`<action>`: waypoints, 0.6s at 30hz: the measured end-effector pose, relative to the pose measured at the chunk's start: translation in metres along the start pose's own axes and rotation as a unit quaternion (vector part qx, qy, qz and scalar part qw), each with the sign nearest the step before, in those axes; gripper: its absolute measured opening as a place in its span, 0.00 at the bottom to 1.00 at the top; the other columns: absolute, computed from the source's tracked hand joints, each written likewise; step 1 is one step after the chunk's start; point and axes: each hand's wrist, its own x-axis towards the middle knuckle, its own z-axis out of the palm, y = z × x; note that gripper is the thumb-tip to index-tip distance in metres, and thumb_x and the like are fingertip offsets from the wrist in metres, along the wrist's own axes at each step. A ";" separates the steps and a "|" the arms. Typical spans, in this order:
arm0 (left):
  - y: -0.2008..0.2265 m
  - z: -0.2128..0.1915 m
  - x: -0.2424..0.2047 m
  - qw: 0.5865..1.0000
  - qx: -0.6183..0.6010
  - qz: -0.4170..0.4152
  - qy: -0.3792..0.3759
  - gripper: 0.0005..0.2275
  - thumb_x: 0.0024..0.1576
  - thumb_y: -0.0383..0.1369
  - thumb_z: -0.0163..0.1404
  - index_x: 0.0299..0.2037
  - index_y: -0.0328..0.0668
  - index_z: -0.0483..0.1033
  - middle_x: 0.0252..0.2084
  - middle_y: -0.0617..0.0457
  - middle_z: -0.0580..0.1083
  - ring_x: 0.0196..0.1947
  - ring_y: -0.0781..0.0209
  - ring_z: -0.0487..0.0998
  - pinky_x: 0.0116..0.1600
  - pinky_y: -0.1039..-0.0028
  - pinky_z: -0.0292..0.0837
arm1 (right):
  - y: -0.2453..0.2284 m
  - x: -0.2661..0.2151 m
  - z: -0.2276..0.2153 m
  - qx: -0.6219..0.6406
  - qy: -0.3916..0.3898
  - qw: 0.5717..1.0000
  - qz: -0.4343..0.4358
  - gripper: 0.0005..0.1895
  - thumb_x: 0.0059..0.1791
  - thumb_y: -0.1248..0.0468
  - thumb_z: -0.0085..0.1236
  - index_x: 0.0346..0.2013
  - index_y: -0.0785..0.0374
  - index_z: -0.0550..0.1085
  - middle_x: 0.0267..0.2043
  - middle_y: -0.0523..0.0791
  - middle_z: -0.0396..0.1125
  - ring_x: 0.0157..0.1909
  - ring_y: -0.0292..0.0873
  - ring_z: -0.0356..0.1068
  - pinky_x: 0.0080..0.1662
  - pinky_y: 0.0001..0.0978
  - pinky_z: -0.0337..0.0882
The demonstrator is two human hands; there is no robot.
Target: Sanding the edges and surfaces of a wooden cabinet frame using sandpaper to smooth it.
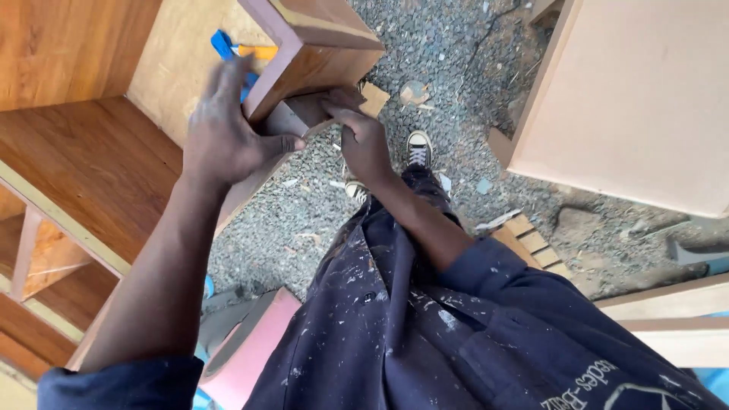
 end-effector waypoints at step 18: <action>0.036 0.071 0.000 0.918 0.242 0.309 0.055 0.03 0.58 0.28 0.53 0.38 0.43 0.80 0.42 0.47 0.77 0.45 0.47 0.80 0.55 0.58 0.70 | 0.133 0.036 -0.001 -0.039 0.008 0.999 0.014 0.25 0.45 0.70 0.48 0.57 0.59 0.73 0.55 0.53 0.71 0.57 0.57 0.71 0.52 0.46 0.76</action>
